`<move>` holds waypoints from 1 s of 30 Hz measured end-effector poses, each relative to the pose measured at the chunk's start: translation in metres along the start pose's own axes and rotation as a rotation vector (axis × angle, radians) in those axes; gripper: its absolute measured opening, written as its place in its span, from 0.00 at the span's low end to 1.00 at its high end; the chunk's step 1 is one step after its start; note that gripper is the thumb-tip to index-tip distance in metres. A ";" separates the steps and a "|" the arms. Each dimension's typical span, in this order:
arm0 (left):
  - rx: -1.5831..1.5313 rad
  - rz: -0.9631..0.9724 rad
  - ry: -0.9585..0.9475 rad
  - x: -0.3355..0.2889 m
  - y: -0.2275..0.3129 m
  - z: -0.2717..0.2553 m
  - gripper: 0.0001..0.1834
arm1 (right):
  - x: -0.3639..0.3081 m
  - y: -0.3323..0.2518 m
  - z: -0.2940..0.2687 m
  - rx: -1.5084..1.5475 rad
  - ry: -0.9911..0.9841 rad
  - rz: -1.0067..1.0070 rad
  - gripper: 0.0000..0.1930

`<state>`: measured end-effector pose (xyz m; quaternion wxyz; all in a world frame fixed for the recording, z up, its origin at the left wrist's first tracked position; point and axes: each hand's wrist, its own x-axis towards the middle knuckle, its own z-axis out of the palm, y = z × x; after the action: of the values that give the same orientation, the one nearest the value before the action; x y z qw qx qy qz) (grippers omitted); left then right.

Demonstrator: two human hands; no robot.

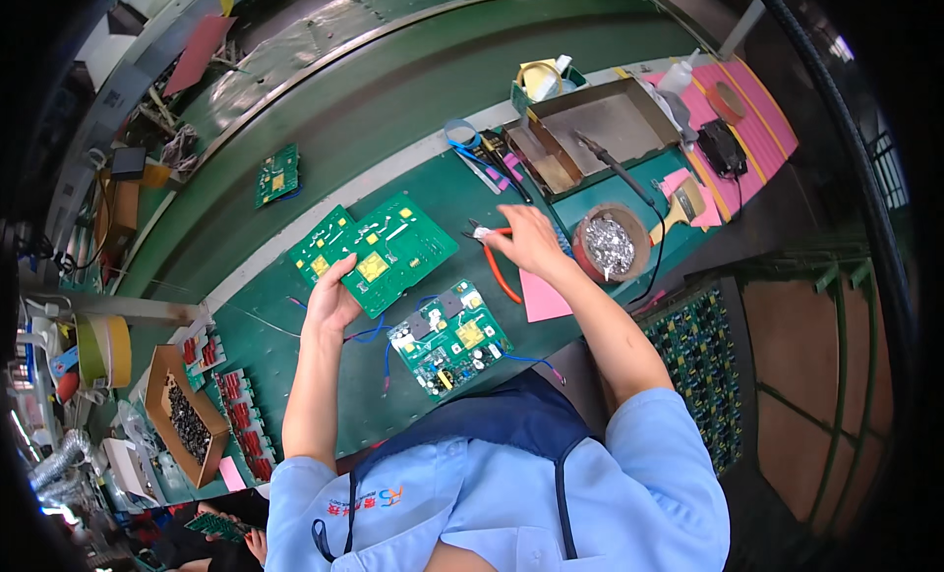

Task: The person assembles green circuit boards at a workbench, using pliers to trim wires and a soldering iron to attach components. They handle multiple boards, flipping them over and stacking them on the table while a coworker works nearby.

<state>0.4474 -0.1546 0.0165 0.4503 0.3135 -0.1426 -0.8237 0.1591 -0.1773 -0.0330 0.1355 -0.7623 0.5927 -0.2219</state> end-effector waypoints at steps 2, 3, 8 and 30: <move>-0.006 0.143 0.059 -0.013 -0.001 0.005 0.18 | -0.018 0.008 0.010 -0.150 -0.195 0.082 0.42; -0.029 0.186 0.053 -0.016 -0.001 0.002 0.17 | -0.027 0.011 0.016 -0.234 -0.195 0.083 0.44; 0.019 0.417 0.085 -0.027 -0.005 -0.004 0.16 | -0.034 0.004 0.019 -0.335 -0.204 0.027 0.45; 0.071 0.671 0.170 -0.043 0.001 0.006 0.18 | 0.016 0.016 0.061 0.221 0.061 0.101 0.23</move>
<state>0.4613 -0.1198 0.0380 0.6952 0.3320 -0.2282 -0.5954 0.1795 -0.2002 -0.0904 0.2118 -0.7048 0.6059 -0.3020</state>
